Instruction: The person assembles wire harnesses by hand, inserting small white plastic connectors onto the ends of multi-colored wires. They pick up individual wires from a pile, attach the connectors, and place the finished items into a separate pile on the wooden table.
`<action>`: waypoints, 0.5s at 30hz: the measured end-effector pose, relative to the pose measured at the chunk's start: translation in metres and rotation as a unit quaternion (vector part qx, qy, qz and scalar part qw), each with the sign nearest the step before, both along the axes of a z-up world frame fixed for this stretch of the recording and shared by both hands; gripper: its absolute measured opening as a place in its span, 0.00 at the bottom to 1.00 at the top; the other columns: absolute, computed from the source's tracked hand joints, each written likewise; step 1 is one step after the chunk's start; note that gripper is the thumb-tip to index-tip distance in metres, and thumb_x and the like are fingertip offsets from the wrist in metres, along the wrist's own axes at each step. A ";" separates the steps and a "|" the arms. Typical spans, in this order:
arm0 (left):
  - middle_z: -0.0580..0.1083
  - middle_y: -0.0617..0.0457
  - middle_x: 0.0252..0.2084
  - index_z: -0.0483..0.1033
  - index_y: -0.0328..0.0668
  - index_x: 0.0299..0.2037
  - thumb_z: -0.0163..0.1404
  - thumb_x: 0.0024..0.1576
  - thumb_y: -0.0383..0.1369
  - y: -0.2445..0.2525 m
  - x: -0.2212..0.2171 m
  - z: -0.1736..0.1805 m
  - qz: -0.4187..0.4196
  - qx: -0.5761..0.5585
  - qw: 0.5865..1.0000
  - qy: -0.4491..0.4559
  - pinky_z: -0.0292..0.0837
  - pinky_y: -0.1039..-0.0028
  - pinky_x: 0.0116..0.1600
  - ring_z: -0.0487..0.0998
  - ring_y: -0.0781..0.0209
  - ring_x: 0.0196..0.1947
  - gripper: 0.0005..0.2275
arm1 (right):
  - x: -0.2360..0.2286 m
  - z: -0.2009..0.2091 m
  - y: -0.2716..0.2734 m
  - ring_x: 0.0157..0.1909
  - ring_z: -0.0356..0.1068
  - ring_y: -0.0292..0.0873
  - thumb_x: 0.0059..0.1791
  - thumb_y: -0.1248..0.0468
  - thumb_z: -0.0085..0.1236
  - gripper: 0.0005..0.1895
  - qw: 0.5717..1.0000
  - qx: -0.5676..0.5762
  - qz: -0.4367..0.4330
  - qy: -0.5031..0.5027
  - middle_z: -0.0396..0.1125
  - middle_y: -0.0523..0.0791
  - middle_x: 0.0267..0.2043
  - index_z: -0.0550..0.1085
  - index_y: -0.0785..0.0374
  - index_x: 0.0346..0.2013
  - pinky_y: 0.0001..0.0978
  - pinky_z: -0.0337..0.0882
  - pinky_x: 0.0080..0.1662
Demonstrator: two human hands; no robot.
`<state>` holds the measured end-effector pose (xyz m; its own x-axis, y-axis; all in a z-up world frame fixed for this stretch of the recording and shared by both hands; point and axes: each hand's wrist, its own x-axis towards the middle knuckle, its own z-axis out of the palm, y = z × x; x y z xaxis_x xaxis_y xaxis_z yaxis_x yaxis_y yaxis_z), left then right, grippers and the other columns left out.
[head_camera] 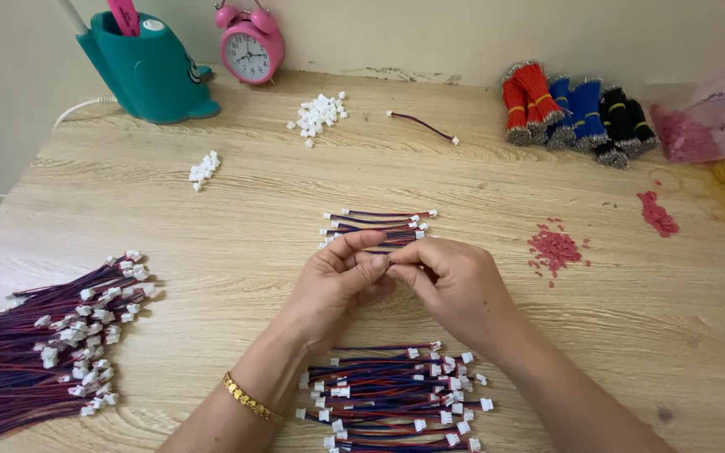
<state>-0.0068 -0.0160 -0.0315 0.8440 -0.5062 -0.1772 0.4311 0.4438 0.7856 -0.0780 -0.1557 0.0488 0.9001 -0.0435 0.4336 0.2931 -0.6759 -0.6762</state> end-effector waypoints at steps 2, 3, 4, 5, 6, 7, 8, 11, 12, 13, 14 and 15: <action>0.77 0.49 0.28 0.74 0.32 0.49 0.56 0.52 0.23 0.001 -0.001 0.009 0.003 0.004 1.000 -0.007 0.82 0.68 0.40 0.82 0.57 0.32 0.15 | 0.001 -0.005 -0.001 0.30 0.75 0.48 0.45 0.69 0.59 0.04 1.000 0.014 -0.005 0.009 0.74 0.46 0.25 0.79 0.58 0.32 0.36 0.73 0.35; 0.77 0.49 0.28 0.74 0.33 0.49 0.56 0.52 0.23 0.002 -0.002 0.013 0.006 0.008 1.000 -0.014 0.82 0.70 0.39 0.82 0.57 0.31 0.14 | 0.002 -0.008 -0.002 0.31 0.76 0.49 0.45 0.68 0.60 0.04 0.999 0.027 -0.010 0.018 0.74 0.47 0.26 0.79 0.58 0.34 0.37 0.73 0.36; 0.77 0.49 0.28 0.74 0.33 0.49 0.56 0.52 0.23 0.002 -0.002 0.016 0.006 0.008 1.000 -0.013 0.82 0.70 0.39 0.82 0.57 0.31 0.14 | 0.001 -0.008 -0.001 0.31 0.76 0.49 0.45 0.68 0.60 0.04 0.999 0.027 -0.010 0.019 0.74 0.47 0.26 0.79 0.58 0.34 0.37 0.73 0.36; 0.77 0.49 0.28 0.74 0.32 0.49 0.56 0.52 0.24 0.002 -0.002 0.018 0.006 0.011 1.000 -0.018 0.82 0.70 0.40 0.82 0.58 0.32 0.15 | 0.001 -0.008 0.000 0.31 0.76 0.48 0.45 0.68 0.60 0.05 0.999 0.037 -0.016 0.025 0.75 0.47 0.26 0.78 0.59 0.34 0.37 0.73 0.36; 0.77 0.49 0.29 0.74 0.32 0.49 0.56 0.52 0.24 0.003 -0.003 0.021 0.006 0.014 1.000 -0.023 0.82 0.71 0.40 0.82 0.58 0.32 0.15 | 0.001 -0.007 0.001 0.32 0.76 0.48 0.44 0.68 0.60 0.05 0.998 0.046 -0.022 0.032 0.75 0.48 0.27 0.78 0.60 0.35 0.38 0.73 0.36; 0.77 0.49 0.29 0.74 0.32 0.49 0.56 0.52 0.24 0.003 -0.002 0.018 0.007 0.014 1.000 -0.022 0.82 0.71 0.40 0.82 0.58 0.32 0.15 | 0.001 -0.007 0.001 0.32 0.76 0.48 0.44 0.68 0.60 0.05 0.998 0.046 -0.021 0.033 0.75 0.48 0.27 0.78 0.60 0.35 0.38 0.73 0.36; 0.77 0.50 0.29 0.74 0.32 0.49 0.56 0.52 0.24 0.003 -0.001 0.016 0.004 0.011 1.000 -0.025 0.82 0.71 0.40 0.82 0.59 0.32 0.15 | 0.001 -0.007 0.001 0.32 0.76 0.51 0.45 0.68 0.60 0.04 0.999 0.023 -0.020 0.028 0.74 0.49 0.27 0.78 0.60 0.34 0.39 0.73 0.36; 0.77 0.50 0.29 0.74 0.33 0.49 0.57 0.52 0.24 0.003 0.001 0.010 0.002 0.014 0.999 -0.031 0.82 0.70 0.41 0.82 0.59 0.32 0.15 | 0.002 -0.013 -0.001 0.32 0.75 0.50 0.46 0.66 0.59 0.03 0.999 -0.038 -0.018 -0.021 0.74 0.46 0.26 0.78 0.57 0.32 0.37 0.73 0.36; 0.77 0.50 0.29 0.74 0.33 0.49 0.57 0.52 0.24 0.003 0.002 0.008 0.002 0.020 0.999 -0.033 0.82 0.68 0.41 0.82 0.58 0.33 0.15 | 0.002 -0.016 -0.001 0.31 0.74 0.47 0.46 0.65 0.59 0.02 0.995 -0.074 -0.016 -0.065 0.73 0.43 0.25 0.79 0.55 0.32 0.35 0.73 0.36; 0.77 0.50 0.29 0.74 0.33 0.49 0.57 0.52 0.24 0.003 0.002 0.007 0.002 0.020 0.999 -0.033 0.82 0.68 0.41 0.82 0.58 0.33 0.15 | 0.003 -0.019 -0.002 0.31 0.74 0.47 0.46 0.65 0.59 0.02 0.995 -0.075 -0.017 -0.065 0.73 0.43 0.25 0.79 0.55 0.32 0.35 0.73 0.36; 0.77 0.50 0.29 0.74 0.33 0.49 0.56 0.52 0.24 0.004 0.003 0.006 0.003 0.029 0.999 -0.039 0.82 0.69 0.41 0.82 0.59 0.32 0.15 | 0.003 -0.022 -0.003 0.32 0.74 0.47 0.47 0.64 0.58 0.03 0.987 -0.125 -0.020 -0.095 0.73 0.43 0.26 0.78 0.54 0.33 0.36 0.73 0.37; 0.77 0.50 0.29 0.74 0.33 0.49 0.56 0.52 0.24 0.004 0.003 0.004 0.004 0.038 0.998 -0.045 0.82 0.71 0.40 0.81 0.60 0.32 0.14 | 0.003 -0.025 -0.004 0.33 0.74 0.47 0.47 0.64 0.57 0.03 0.976 -0.175 -0.023 -0.124 0.72 0.42 0.27 0.78 0.53 0.33 0.36 0.73 0.38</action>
<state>-0.0035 -0.0123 -0.0272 0.8618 -0.4879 -0.1388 0.3548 0.3842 0.8523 -0.0748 -0.1597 0.0238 0.7661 0.1087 0.6335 0.3828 -0.8689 -0.3138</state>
